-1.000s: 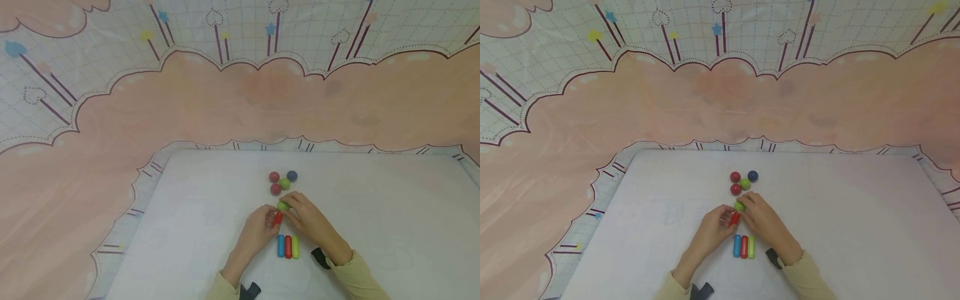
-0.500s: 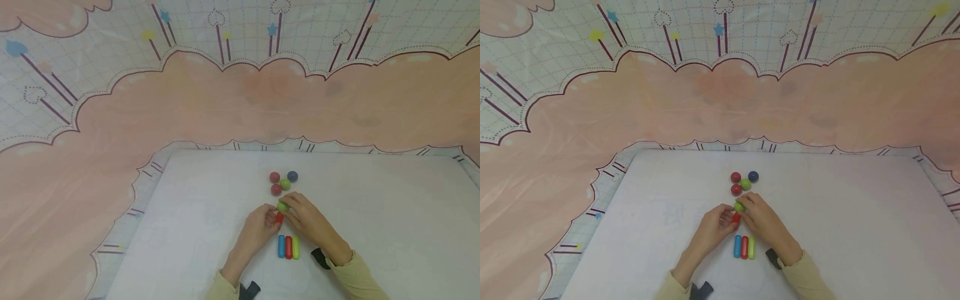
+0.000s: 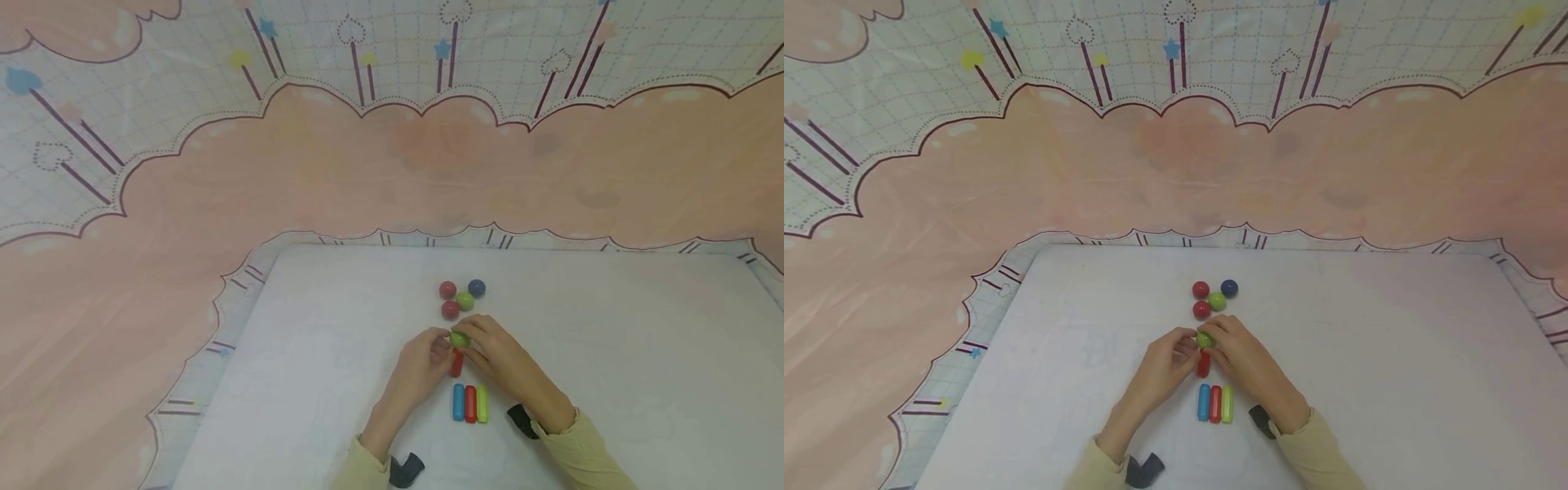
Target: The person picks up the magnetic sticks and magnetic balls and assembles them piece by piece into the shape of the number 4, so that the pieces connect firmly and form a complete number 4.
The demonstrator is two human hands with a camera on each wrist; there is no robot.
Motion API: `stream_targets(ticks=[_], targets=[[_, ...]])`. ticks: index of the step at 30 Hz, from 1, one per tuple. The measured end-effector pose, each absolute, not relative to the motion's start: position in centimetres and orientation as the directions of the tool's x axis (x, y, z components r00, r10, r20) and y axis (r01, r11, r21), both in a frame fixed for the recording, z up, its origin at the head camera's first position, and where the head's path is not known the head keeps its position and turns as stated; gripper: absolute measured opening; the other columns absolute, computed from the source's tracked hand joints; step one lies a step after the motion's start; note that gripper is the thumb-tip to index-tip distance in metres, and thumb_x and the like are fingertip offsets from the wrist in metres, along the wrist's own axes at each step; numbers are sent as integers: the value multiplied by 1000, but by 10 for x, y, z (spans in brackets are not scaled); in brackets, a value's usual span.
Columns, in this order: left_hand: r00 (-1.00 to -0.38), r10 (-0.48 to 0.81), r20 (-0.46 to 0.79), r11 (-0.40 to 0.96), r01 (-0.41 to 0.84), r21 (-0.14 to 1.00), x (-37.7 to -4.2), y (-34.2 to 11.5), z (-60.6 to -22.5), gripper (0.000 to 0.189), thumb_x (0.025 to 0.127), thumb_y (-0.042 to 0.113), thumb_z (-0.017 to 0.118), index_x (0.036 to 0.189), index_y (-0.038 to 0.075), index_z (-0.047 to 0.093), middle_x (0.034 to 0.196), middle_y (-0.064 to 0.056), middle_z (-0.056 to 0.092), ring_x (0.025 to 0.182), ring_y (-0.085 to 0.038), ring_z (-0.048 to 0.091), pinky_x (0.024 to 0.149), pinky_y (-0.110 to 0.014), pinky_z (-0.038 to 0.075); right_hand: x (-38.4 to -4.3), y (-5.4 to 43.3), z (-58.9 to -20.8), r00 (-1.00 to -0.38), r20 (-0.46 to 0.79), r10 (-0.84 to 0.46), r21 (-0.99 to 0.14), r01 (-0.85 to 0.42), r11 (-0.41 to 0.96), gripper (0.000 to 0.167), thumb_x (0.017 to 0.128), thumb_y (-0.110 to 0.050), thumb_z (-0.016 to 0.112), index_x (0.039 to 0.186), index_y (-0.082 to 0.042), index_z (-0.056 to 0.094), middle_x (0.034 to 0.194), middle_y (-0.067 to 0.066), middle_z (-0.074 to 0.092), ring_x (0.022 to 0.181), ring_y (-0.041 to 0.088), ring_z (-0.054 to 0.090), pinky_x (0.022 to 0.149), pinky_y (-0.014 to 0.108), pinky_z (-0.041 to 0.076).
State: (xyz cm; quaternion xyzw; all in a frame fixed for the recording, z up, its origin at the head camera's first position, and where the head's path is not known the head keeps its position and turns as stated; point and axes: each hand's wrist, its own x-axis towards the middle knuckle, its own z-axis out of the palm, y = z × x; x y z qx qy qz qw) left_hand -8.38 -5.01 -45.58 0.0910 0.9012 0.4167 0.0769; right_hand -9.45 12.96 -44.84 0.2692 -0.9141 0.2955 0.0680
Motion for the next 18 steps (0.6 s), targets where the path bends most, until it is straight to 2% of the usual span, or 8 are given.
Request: stream_targets(ticks=[7,14,18], targets=[[-966,250,-66,543,83,836,-88,-52,-457,41,98,39,61,130,12,61,103,3,70,94,-9,68,84,-23,57,-94,130,-446,-830,304,-467,-486,-557,673,40,83,-9,79,121,-9,67,121,5,63,114,21,59,97,37,53],[-965,255,-67,512,76,856,-92,-51,-458,39,99,35,61,129,11,61,104,1,71,94,-10,69,83,-23,58,-94,128,-443,-823,301,-481,-471,-567,676,44,83,-7,79,125,-8,66,123,6,63,115,22,59,98,37,53],[-965,255,-61,507,80,858,-93,-51,-458,39,98,39,61,127,12,62,105,0,71,95,-12,69,83,-25,58,-93,126,-442,-825,292,-483,-471,-564,679,46,82,-6,80,126,-8,65,124,5,63,115,21,59,97,35,53]])
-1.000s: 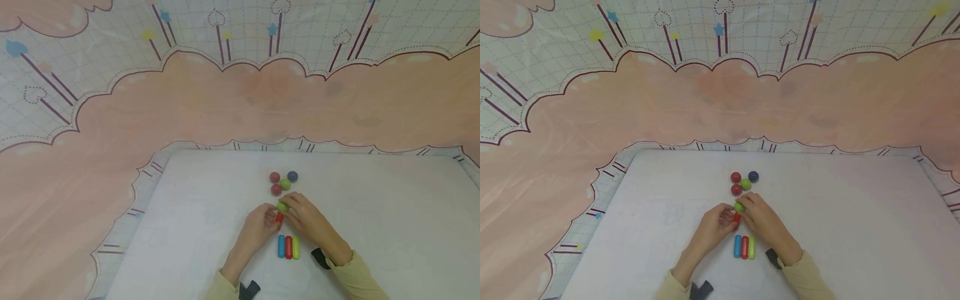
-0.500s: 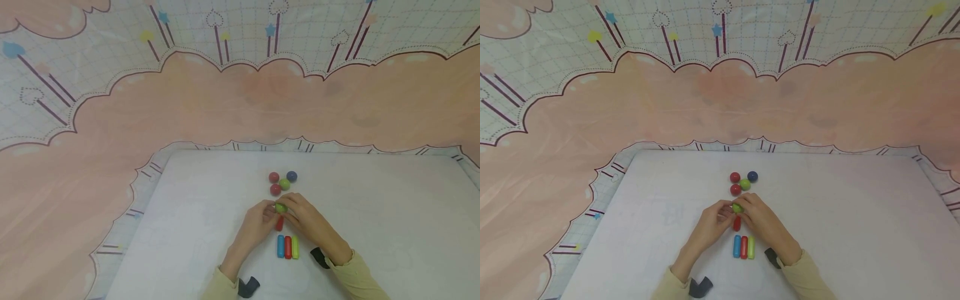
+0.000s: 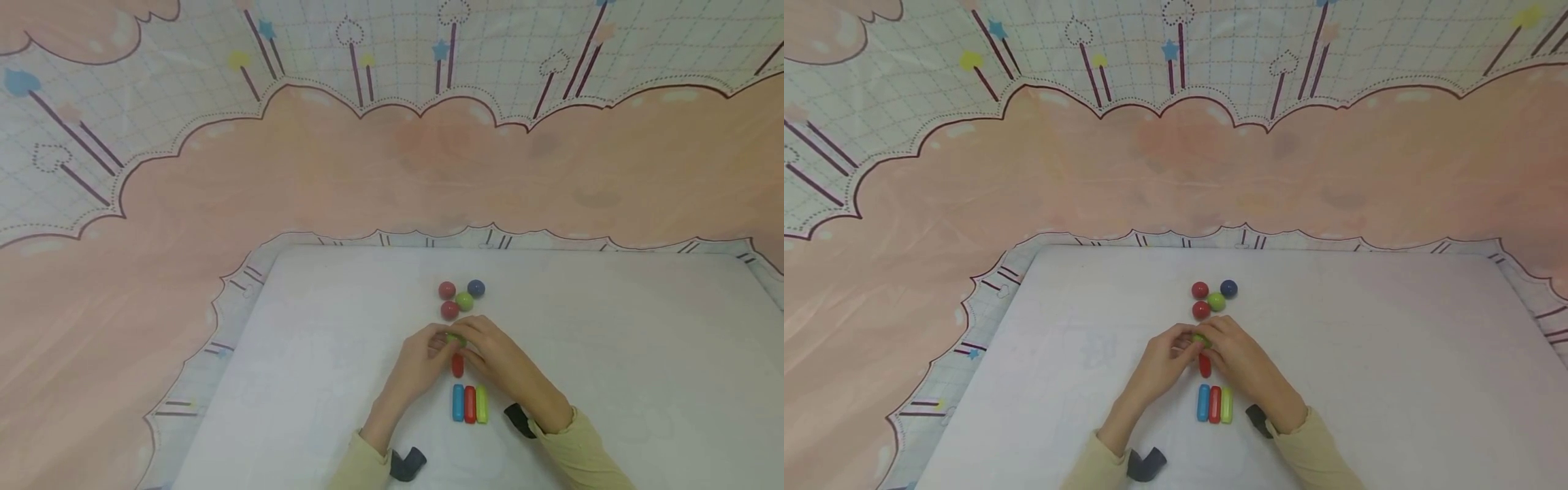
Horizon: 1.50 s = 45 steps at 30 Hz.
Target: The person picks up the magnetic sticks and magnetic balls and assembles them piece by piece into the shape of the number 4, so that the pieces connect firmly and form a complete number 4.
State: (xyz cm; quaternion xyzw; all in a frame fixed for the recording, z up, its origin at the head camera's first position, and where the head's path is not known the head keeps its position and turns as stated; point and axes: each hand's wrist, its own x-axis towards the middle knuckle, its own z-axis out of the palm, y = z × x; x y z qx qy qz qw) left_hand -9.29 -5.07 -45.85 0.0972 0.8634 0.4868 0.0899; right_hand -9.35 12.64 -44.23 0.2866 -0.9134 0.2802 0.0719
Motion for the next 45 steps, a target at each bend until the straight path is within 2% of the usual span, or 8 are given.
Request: stream_targets(ticks=[12,37,45], targets=[[-967,251,-48,517,93,851,-94,-51,-460,39,98,41,61,127,14,63,106,-1,71,95,-12,68,82,-25,58,-93,124,-441,-841,261,-474,-498,-538,680,46,83,-11,80,127,-13,66,124,1,63,114,18,60,96,34,54],[-976,197,-97,421,-6,907,-87,-57,-461,46,97,46,61,130,13,59,112,-6,72,101,-18,71,83,-29,59,-99,124,-435,-796,277,-537,-416,-604,680,46,79,-15,84,122,-12,67,123,4,64,115,20,60,97,36,54],[-975,191,-112,415,-24,910,-85,-61,-459,46,97,45,60,130,12,59,114,-6,71,102,-19,71,85,-31,59,-103,131,-434,-808,259,-529,-397,-589,704,50,79,-12,84,126,-7,65,124,7,64,116,22,60,97,38,53]])
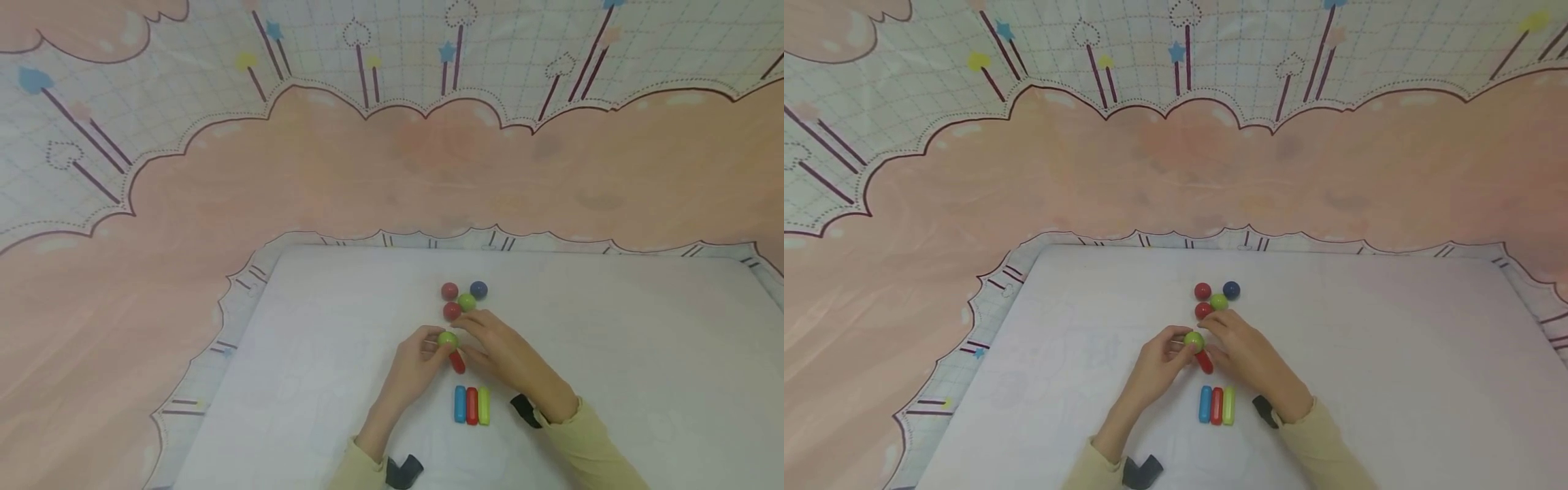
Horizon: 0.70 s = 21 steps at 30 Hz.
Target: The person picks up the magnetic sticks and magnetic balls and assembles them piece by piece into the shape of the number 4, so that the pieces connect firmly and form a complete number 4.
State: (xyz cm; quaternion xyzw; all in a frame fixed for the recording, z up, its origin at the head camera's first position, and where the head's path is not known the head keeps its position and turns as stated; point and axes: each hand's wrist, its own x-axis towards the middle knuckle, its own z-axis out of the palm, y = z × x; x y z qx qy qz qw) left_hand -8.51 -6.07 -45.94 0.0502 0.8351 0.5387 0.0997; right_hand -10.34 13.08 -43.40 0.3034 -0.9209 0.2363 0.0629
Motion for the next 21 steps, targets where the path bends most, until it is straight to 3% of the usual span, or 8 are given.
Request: stream_targets(ticks=[21], targets=[[-967,209,-145,465,-32,885,-80,-72,-459,44,98,41,59,133,15,57,122,-7,69,110,-22,68,91,-38,57,-123,127,-441,-796,299,-526,-375,-605,703,50,79,-6,83,125,-2,64,126,12,62,119,27,59,101,41,51]])
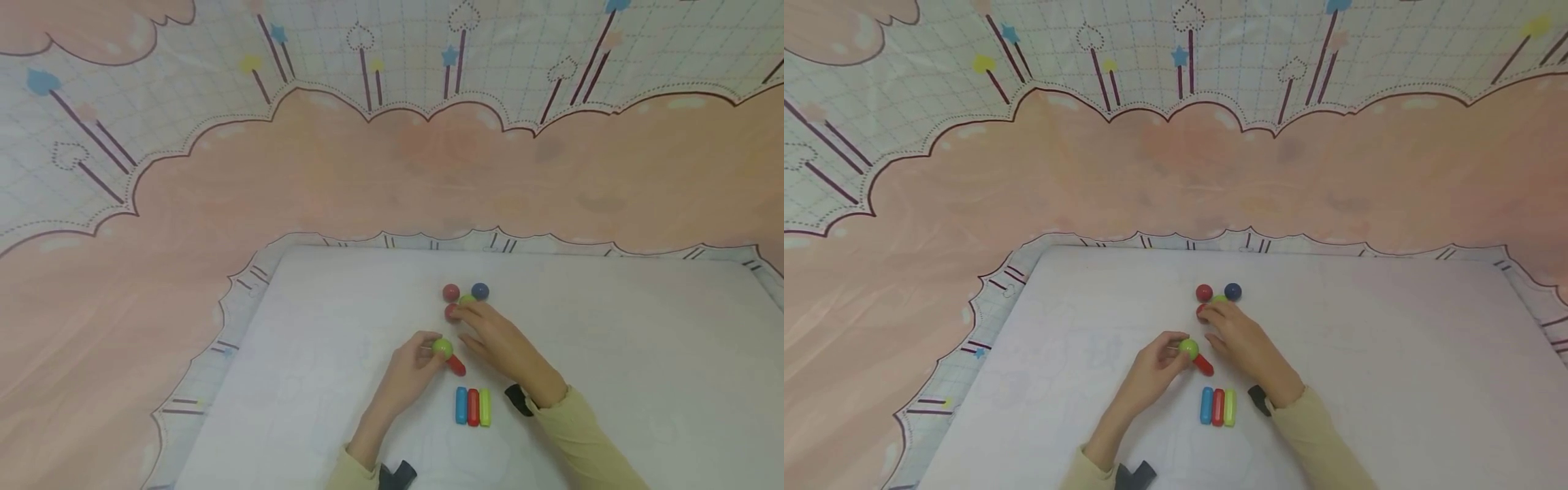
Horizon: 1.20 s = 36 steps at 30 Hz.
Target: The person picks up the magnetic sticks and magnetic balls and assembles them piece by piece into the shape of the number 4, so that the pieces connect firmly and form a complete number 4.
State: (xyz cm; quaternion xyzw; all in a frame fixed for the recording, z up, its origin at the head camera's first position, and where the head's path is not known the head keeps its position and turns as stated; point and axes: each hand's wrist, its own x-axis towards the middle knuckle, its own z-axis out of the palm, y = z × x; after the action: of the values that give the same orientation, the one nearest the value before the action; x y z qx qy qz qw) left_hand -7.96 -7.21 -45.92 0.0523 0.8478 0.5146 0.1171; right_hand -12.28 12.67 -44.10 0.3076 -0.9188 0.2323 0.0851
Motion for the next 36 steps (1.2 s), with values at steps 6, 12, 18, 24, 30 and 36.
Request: stream_targets(ticks=[6,12,18,24,30,36], targets=[[-967,213,-142,465,-28,885,-78,-76,-458,44,97,41,60,131,14,57,123,-8,69,111,-23,68,92,-39,57,-127,123,-445,-795,294,-531,-385,-607,696,49,80,-5,82,125,-2,64,126,11,62,120,26,59,102,41,50],[-963,230,-138,460,-18,888,-78,-80,-455,42,97,40,62,128,12,59,122,-8,69,110,-22,68,92,-36,57,-129,120,-449,-801,292,-523,-363,-599,714,48,79,-6,83,123,-2,64,126,11,61,120,27,58,102,40,50],[-962,240,-134,452,-12,892,-78,-85,-456,42,96,39,63,128,11,59,122,-8,68,108,-21,69,92,-35,57,-129,117,-451,-833,227,-505,-375,-553,744,49,81,-8,81,127,-2,63,132,12,59,126,27,55,105,40,47],[-962,240,-131,465,-5,885,-79,-90,-459,41,96,37,63,129,13,60,120,-8,69,106,-21,70,91,-36,57,-131,114,-455,-835,208,-509,-373,-549,748,49,83,-9,79,129,-2,62,134,12,59,129,28,53,107,40,46],[-963,239,-123,500,13,866,-81,-91,-462,41,96,39,63,129,15,62,121,-6,70,106,-21,70,89,-36,58,-132,112,-459,-839,204,-504,-362,-543,758,48,84,-8,78,128,-1,62,136,13,58,129,27,53,107,40,46],[-967,228,-113,519,22,855,-80,-92,-462,40,96,37,63,130,16,62,124,-6,68,110,-23,68,91,-38,57,-133,111,-460,-839,214,-500,-355,-543,761,46,84,-6,78,127,0,63,135,13,59,127,28,54,107,41,46]])
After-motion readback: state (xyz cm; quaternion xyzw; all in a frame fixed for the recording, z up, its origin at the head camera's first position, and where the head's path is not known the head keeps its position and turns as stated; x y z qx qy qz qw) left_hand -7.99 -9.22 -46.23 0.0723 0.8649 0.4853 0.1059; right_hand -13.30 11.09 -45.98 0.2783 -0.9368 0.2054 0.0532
